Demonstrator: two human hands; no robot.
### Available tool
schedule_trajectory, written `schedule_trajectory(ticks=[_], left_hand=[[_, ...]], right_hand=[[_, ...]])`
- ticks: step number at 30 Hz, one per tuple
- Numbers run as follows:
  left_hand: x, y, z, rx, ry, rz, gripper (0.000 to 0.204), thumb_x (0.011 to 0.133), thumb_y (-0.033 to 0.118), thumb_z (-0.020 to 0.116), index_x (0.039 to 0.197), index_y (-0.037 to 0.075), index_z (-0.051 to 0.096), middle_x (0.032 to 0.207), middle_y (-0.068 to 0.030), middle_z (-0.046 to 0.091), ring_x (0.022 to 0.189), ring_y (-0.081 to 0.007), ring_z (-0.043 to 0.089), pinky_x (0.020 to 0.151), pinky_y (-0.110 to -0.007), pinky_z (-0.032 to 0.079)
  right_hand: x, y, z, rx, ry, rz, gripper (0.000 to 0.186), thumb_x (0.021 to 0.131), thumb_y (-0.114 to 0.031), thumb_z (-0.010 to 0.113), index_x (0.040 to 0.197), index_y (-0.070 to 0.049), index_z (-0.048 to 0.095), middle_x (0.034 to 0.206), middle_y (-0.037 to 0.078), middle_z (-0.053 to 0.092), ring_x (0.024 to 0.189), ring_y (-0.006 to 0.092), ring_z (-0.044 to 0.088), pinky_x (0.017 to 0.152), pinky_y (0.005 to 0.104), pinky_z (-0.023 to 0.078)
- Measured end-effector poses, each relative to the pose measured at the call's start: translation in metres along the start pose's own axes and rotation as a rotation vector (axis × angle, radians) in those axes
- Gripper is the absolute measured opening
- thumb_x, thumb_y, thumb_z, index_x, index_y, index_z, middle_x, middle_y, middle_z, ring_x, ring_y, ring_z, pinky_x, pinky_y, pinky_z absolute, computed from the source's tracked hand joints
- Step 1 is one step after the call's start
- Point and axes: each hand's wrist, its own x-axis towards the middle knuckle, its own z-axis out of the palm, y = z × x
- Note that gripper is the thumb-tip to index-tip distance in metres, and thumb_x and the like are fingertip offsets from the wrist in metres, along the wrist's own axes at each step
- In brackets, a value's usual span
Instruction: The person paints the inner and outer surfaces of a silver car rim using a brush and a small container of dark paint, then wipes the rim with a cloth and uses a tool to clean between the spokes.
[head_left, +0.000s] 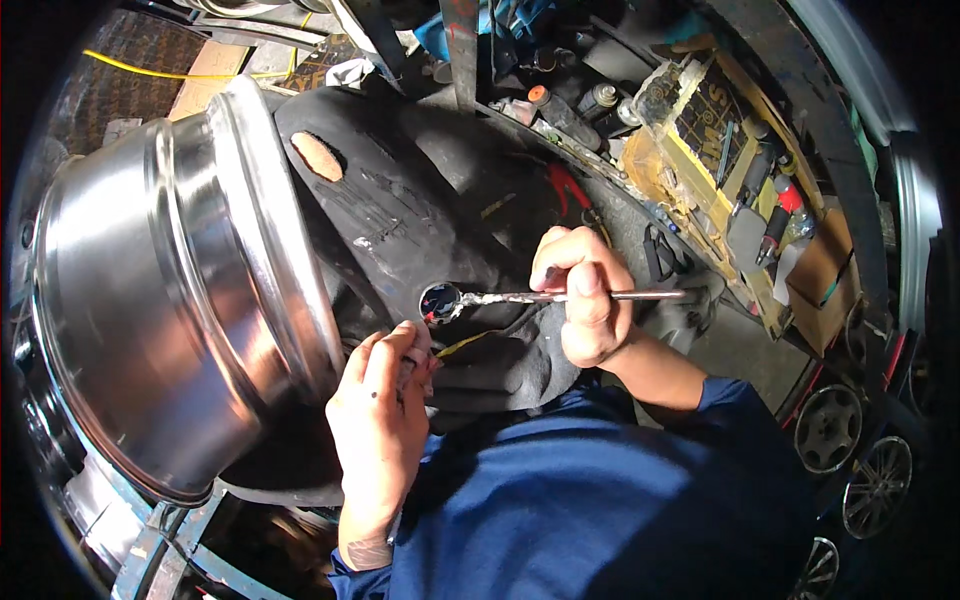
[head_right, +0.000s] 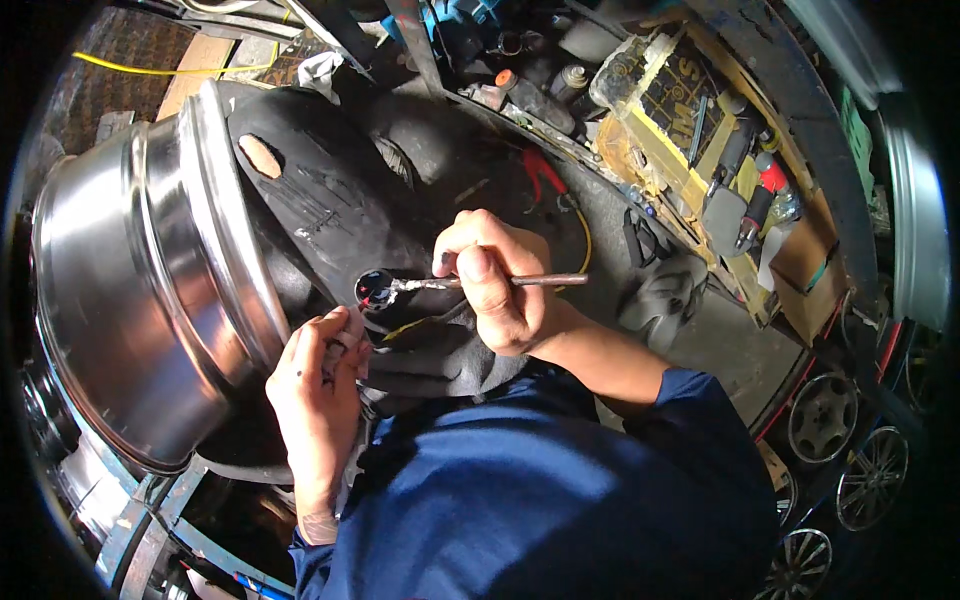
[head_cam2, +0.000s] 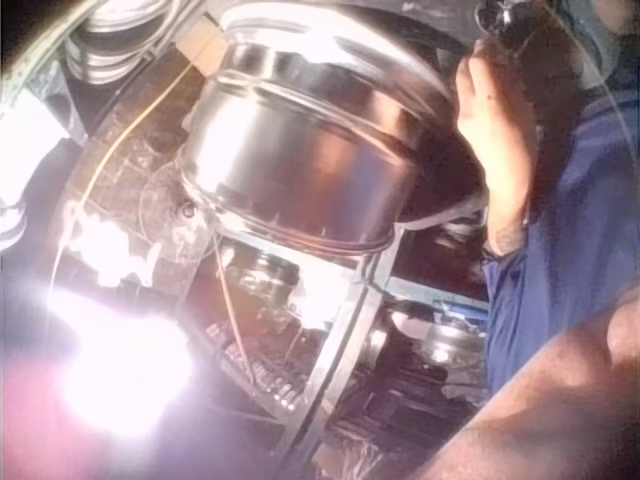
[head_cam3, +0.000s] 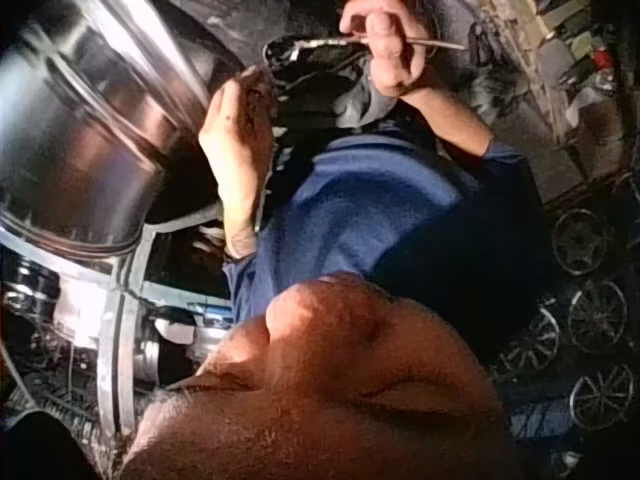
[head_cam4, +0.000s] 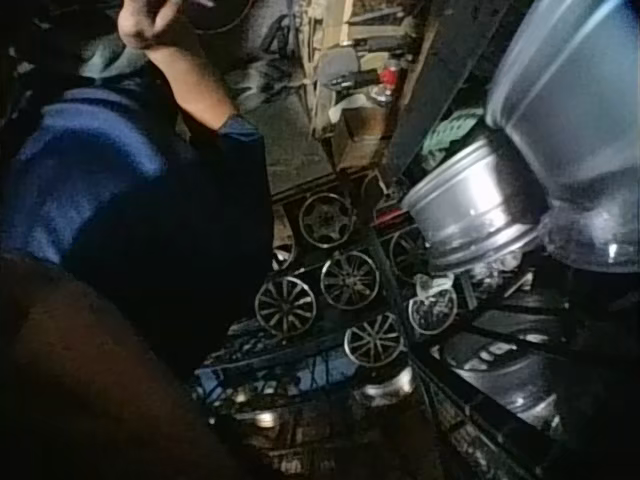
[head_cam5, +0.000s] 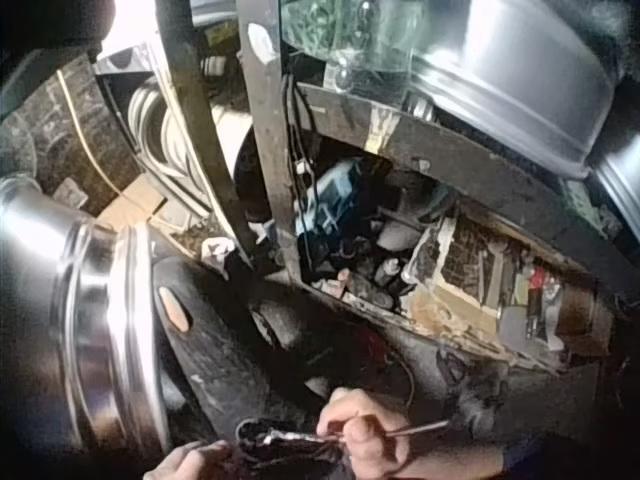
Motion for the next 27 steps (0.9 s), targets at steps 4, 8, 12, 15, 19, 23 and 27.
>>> schedule_trajectory(ticks=[4, 8, 12, 15, 19, 23, 27], left_hand=[[0.001, 0.000, 0.001, -0.012, -0.014, -0.030, 0.029, 0.077, -0.002, 0.068, 0.105, 0.001, 0.063, 0.098, -0.0146, 0.066, 0.087, -0.0284, 0.068, 0.076, -0.033, 0.054], [0.000, -0.003, 0.002, 0.029, 0.004, 0.009, 0.031, 0.075, 0.001, 0.072, 0.105, 0.002, 0.064, 0.099, -0.0142, 0.066, 0.088, -0.0284, 0.068, 0.077, -0.033, 0.054], [-0.002, -0.003, 0.002, 0.098, 0.047, 0.033, 0.032, 0.074, 0.004, 0.075, 0.104, 0.004, 0.064, 0.100, -0.0140, 0.066, 0.090, -0.0296, 0.067, 0.078, -0.034, 0.054], [-0.004, -0.004, 0.001, 0.069, 0.045, 0.038, 0.033, 0.073, 0.006, 0.077, 0.103, 0.005, 0.064, 0.101, -0.0139, 0.066, 0.091, -0.0304, 0.067, 0.079, -0.035, 0.053], [-0.007, -0.007, 0.001, 0.037, 0.043, 0.043, 0.033, 0.072, 0.005, 0.077, 0.103, 0.004, 0.064, 0.101, -0.0142, 0.066, 0.091, -0.0306, 0.067, 0.080, -0.035, 0.053], [-0.009, -0.013, -0.002, -0.008, 0.040, 0.102, 0.035, 0.075, 0.010, 0.077, 0.107, 0.007, 0.063, 0.101, -0.0162, 0.064, 0.085, -0.0331, 0.066, 0.072, -0.036, 0.055], [-0.012, -0.018, -0.003, -0.040, 0.045, 0.097, 0.035, 0.074, 0.009, 0.077, 0.106, 0.007, 0.062, 0.101, -0.0146, 0.063, 0.084, -0.0327, 0.066, 0.071, -0.036, 0.055]], right_hand=[[0.000, 0.005, 0.001, -0.052, -0.074, -0.037, 0.026, 0.099, -0.022, 0.040, 0.088, -0.001, 0.052, 0.072, 0.009, 0.055, 0.059, 0.0168, 0.052, 0.056, 0.0290, 0.043], [-0.003, 0.006, 0.002, -0.058, -0.093, -0.042, 0.024, 0.098, -0.019, 0.041, 0.086, -0.001, 0.051, 0.073, 0.009, 0.055, 0.060, 0.0181, 0.054, 0.056, 0.0299, 0.044], [-0.002, 0.006, 0.005, -0.051, -0.065, -0.050, 0.024, 0.098, -0.018, 0.041, 0.085, -0.001, 0.051, 0.072, 0.010, 0.055, 0.060, 0.0178, 0.053, 0.056, 0.0297, 0.043], [-0.001, 0.007, 0.005, -0.084, -0.093, -0.037, 0.023, 0.098, -0.016, 0.041, 0.085, 0.000, 0.052, 0.072, 0.010, 0.055, 0.059, 0.0176, 0.053, 0.055, 0.0294, 0.043], [0.000, 0.006, 0.006, -0.068, -0.059, -0.043, 0.023, 0.098, -0.016, 0.041, 0.084, 0.000, 0.052, 0.070, 0.010, 0.055, 0.058, 0.0179, 0.053, 0.055, 0.0298, 0.043], [0.007, 0.005, 0.005, -0.147, -0.120, -0.065, 0.025, 0.098, -0.016, 0.042, 0.082, 0.000, 0.052, 0.069, 0.010, 0.054, 0.057, 0.0184, 0.053, 0.054, 0.0306, 0.043], [0.005, 0.008, 0.005, -0.089, -0.068, -0.069, 0.024, 0.096, -0.015, 0.042, 0.081, 0.001, 0.052, 0.068, 0.010, 0.054, 0.056, 0.0193, 0.054, 0.053, 0.0309, 0.043]])
